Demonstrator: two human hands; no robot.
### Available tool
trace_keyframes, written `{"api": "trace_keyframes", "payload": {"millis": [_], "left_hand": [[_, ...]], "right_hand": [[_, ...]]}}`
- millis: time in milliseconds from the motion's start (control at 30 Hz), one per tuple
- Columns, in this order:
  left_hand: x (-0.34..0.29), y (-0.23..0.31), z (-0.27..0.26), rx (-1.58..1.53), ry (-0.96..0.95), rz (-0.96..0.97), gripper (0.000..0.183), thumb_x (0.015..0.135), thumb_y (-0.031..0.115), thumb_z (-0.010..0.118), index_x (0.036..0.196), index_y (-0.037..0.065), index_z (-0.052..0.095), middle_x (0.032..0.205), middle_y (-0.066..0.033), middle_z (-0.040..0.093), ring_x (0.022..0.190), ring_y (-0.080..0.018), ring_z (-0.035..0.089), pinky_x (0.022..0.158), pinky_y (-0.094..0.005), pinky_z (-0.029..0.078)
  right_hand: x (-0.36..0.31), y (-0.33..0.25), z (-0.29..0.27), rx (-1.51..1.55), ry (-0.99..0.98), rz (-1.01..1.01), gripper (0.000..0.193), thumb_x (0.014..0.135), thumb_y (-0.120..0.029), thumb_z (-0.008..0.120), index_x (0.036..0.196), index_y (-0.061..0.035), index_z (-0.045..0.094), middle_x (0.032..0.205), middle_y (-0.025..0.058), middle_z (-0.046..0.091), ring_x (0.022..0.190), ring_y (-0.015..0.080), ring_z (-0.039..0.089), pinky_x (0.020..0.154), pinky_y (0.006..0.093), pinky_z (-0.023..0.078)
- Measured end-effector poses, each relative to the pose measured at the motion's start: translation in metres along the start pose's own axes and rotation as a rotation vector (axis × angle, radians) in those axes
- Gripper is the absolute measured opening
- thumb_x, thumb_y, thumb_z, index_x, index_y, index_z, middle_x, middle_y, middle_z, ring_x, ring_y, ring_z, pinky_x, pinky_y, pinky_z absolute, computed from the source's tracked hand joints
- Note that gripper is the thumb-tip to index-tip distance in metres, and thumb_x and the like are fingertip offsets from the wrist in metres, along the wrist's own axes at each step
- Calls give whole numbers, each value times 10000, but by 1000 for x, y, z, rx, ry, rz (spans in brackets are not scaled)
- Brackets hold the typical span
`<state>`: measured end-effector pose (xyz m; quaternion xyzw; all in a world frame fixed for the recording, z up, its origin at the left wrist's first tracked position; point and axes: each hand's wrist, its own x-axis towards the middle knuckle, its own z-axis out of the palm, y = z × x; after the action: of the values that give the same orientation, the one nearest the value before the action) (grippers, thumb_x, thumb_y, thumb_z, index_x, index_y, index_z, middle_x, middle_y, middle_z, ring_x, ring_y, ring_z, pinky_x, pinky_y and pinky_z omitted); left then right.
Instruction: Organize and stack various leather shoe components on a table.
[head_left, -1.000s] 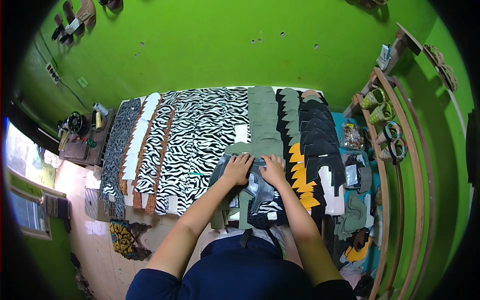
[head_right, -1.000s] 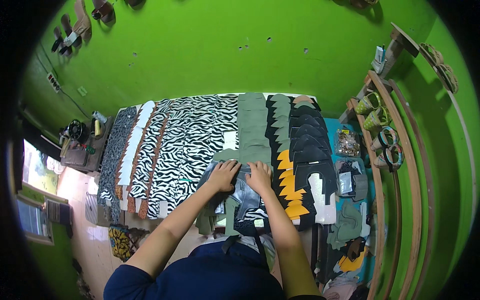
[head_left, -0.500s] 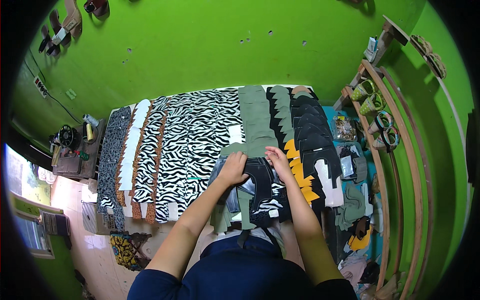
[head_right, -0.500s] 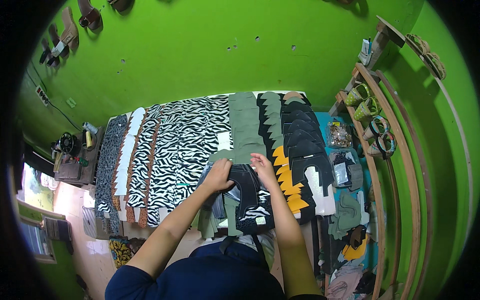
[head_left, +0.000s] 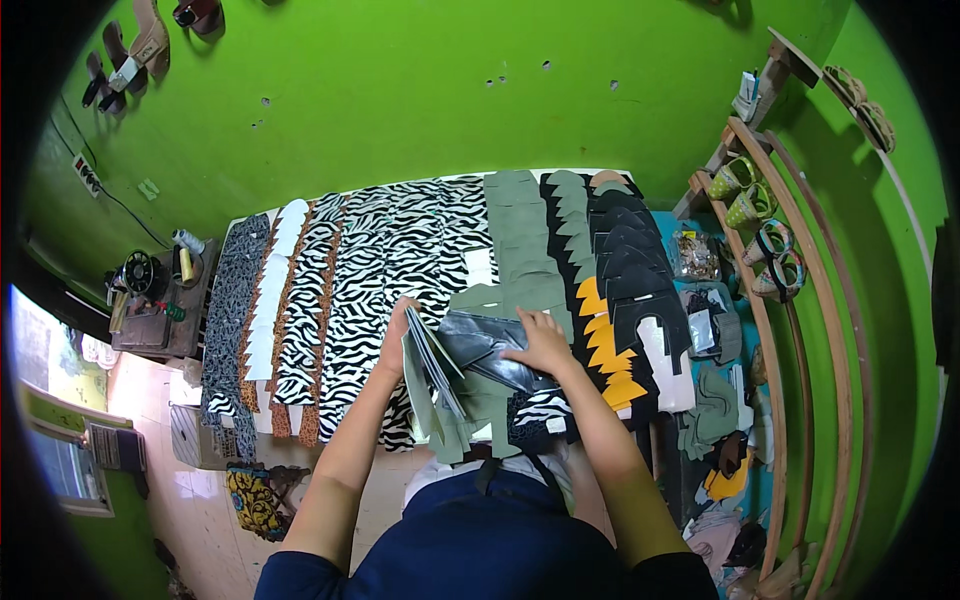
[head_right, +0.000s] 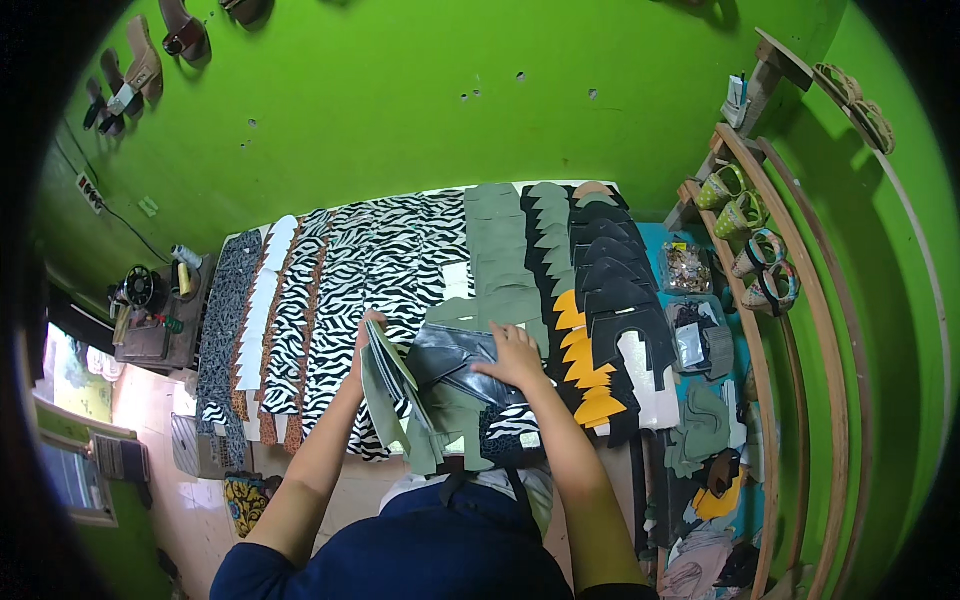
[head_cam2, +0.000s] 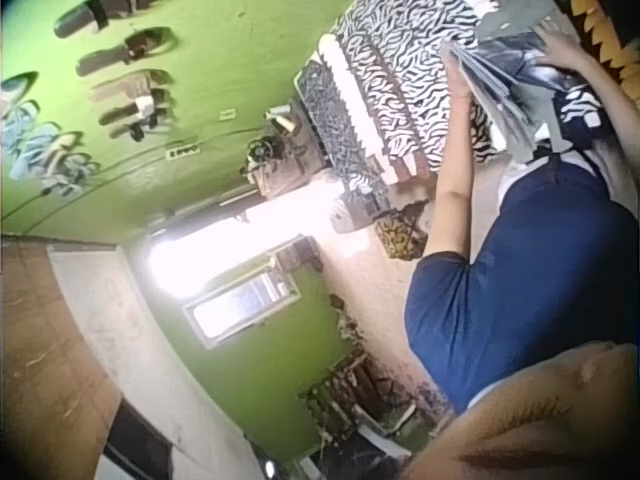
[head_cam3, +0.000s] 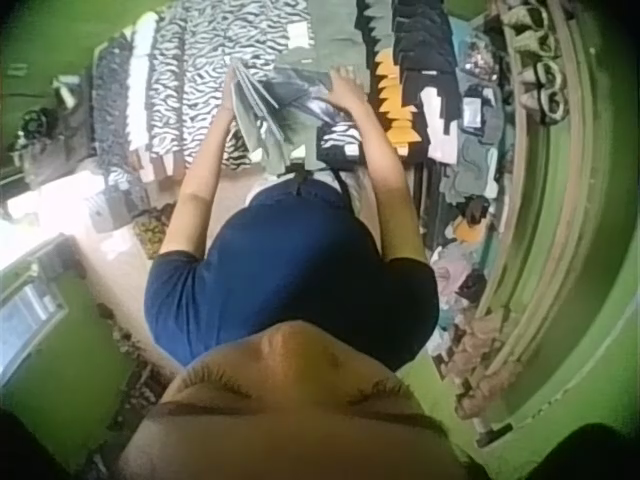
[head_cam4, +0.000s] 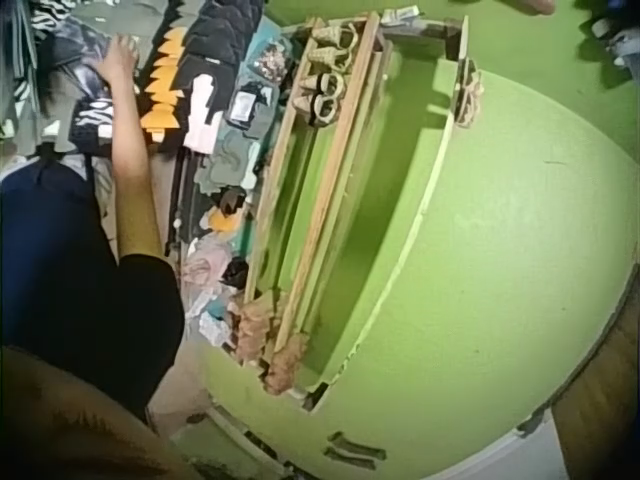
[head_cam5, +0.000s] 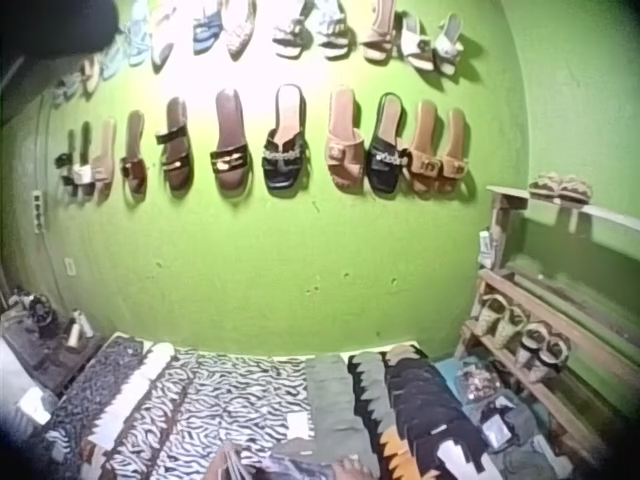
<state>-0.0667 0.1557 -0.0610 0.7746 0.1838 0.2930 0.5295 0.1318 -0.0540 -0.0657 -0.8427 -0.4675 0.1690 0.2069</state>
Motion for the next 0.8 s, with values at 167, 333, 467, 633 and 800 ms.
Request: {"api": "trace_keyframes", "payload": {"millis": [167, 333, 467, 633, 800], "left_hand": [[0, -9, 3, -184, 15, -48, 354, 690, 0, 543, 1017, 32, 411, 851, -107, 414, 745, -244, 426, 725, -317, 394], [-6, -5, -1, -334, 93, -246, 288, 749, 18, 533, 991, 30, 376, 840, -105, 418, 733, -241, 435, 701, -321, 401], [-8, -19, -12, -70, 68, -119, 294, 759, 34, 528, 1014, 24, 383, 854, -117, 430, 762, -264, 445, 729, -335, 403], [-7, -2, -12, 132, 3, -53, 482, 754, 169, 546, 1158, -32, 377, 1076, -208, 480, 975, -381, 484, 890, -389, 387], [-13, 18, -22, 351, 1, 119, 599, 652, 212, 635, 1138, -28, 379, 1030, -222, 492, 928, -414, 495, 837, -404, 413]], "right_hand": [[-5, -31, 0, -326, -95, 97, 1165, 502, -596, 774, 1423, -146, 221, 1205, 205, 447, 1121, 350, 435, 930, 460, 336], [-10, -36, 2, -358, 17, 161, 1059, 527, -500, 804, 1384, -121, 310, 1161, 192, 465, 1087, 325, 451, 894, 419, 349], [-21, -40, 11, -522, 185, -16, 1041, 540, -502, 794, 1377, -109, 314, 1183, 184, 461, 1119, 329, 437, 915, 417, 356], [-20, -36, 9, -259, -85, 55, 930, 564, -457, 793, 1300, -41, 404, 1234, 170, 458, 1172, 331, 410, 963, 432, 340], [-13, -51, -2, -213, -230, 168, 761, 571, -379, 797, 1160, 9, 511, 1060, 173, 597, 1084, 309, 504, 922, 399, 379]]}}
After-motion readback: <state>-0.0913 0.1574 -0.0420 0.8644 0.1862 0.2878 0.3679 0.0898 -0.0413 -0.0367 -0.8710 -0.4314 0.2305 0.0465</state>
